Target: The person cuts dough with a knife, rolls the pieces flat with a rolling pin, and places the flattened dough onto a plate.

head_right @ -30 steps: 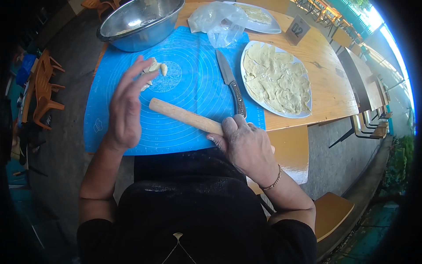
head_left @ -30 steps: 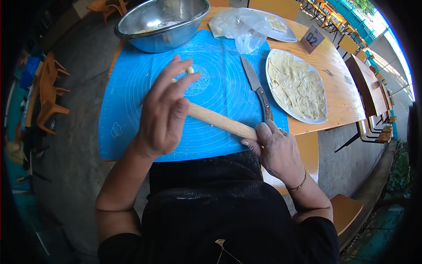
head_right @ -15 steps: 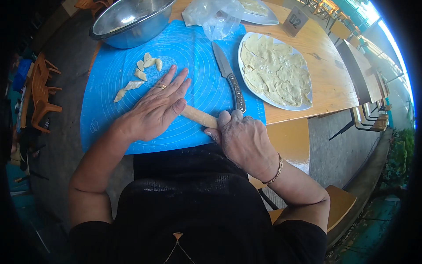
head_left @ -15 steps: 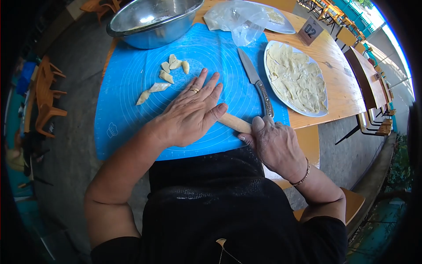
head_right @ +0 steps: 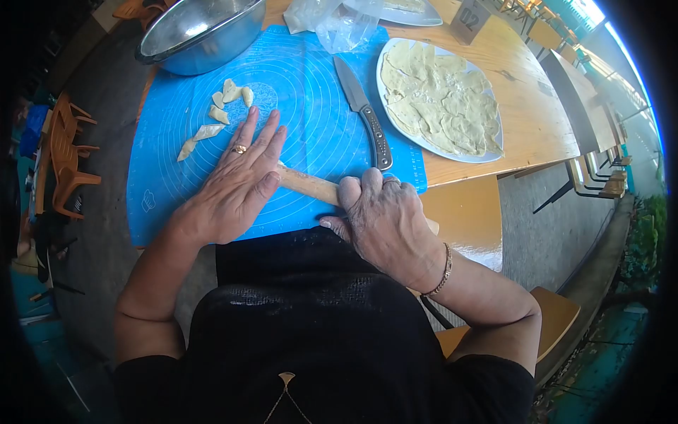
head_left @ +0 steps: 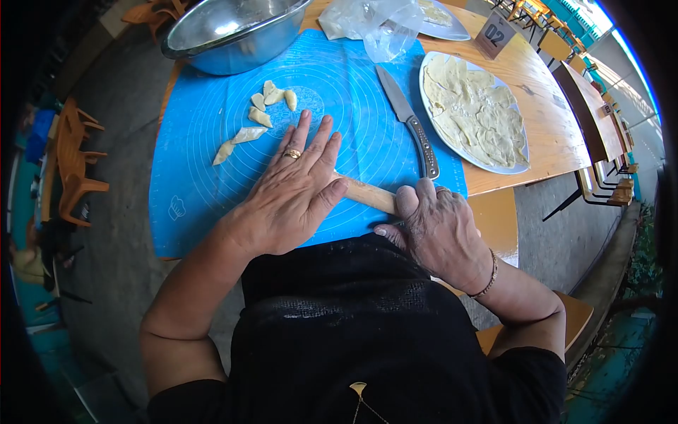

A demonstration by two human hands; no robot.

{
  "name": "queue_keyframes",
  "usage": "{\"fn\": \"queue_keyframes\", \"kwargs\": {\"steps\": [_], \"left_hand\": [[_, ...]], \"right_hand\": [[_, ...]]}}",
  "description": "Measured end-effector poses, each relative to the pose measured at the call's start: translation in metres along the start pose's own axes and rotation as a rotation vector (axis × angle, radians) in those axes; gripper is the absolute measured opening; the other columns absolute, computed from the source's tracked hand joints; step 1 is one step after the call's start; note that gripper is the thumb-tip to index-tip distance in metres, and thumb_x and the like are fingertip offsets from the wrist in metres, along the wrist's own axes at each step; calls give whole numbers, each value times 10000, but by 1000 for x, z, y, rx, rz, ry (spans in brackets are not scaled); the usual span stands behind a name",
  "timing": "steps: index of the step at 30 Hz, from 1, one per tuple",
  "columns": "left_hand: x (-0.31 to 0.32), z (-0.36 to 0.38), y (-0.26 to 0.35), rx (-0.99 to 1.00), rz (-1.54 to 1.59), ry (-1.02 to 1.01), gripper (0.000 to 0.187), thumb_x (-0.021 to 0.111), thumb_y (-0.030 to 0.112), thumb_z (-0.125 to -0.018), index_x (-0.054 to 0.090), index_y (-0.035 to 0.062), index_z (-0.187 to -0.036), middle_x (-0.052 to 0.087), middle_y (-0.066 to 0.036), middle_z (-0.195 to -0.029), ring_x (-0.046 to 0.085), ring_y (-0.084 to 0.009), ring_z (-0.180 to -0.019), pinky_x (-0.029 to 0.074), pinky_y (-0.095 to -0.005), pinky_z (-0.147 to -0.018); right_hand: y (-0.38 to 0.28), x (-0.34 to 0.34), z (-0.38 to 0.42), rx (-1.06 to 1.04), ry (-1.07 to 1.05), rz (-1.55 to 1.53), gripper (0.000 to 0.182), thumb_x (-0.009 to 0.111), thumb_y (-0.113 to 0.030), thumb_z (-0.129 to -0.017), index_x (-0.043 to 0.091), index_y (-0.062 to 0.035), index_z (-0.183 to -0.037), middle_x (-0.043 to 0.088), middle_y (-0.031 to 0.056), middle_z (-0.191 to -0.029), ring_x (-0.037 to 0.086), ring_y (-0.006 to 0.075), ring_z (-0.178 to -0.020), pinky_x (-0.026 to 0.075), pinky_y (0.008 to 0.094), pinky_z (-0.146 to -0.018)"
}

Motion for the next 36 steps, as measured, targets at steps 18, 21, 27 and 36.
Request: {"fn": "queue_keyframes", "kwargs": {"steps": [18,21,27,36], "left_hand": [[4,26,10,6,-37,59,771,265,508,-1048,141,-58,-1556,62,-254,-1641,-47,-431,-1522,-29,-557,-1217],[5,31,13,6,-37,80,766,274,497,-1043,99,-29,-1571,64,-261,-1641,-42,-457,-1515,-24,-575,-1209],[7,41,18,4,-83,72,784,345,474,-1030,101,-44,-1566,49,-264,-1641,-39,-466,-1513,-23,-579,-1209],[-10,25,8,30,83,168,504,577,313,-973,574,-73,-1297,533,-229,-1397,394,-400,-1390,262,-507,-1160]], "right_hand": [[-9,0,7,-37,15,-21,470,704,-335,-854,468,-24,-1116,474,112,-913,527,242,-768,415,377,-665],[-11,1,9,-31,0,-14,421,671,-247,-867,460,-11,-1144,471,115,-918,524,243,-773,411,374,-666],[-13,4,17,-89,14,83,393,565,-91,-872,442,21,-1229,471,123,-921,522,240,-782,412,375,-677],[-11,6,20,-94,-2,91,408,570,-79,-860,443,23,-1233,486,116,-910,527,236,-770,414,371,-662]]}}
Point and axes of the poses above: each hand's wrist, its own z-axis away from the middle knuckle, its own x-axis out of the palm, y = z × x, the point moved 4 cm from there along -z, towards the middle knuckle
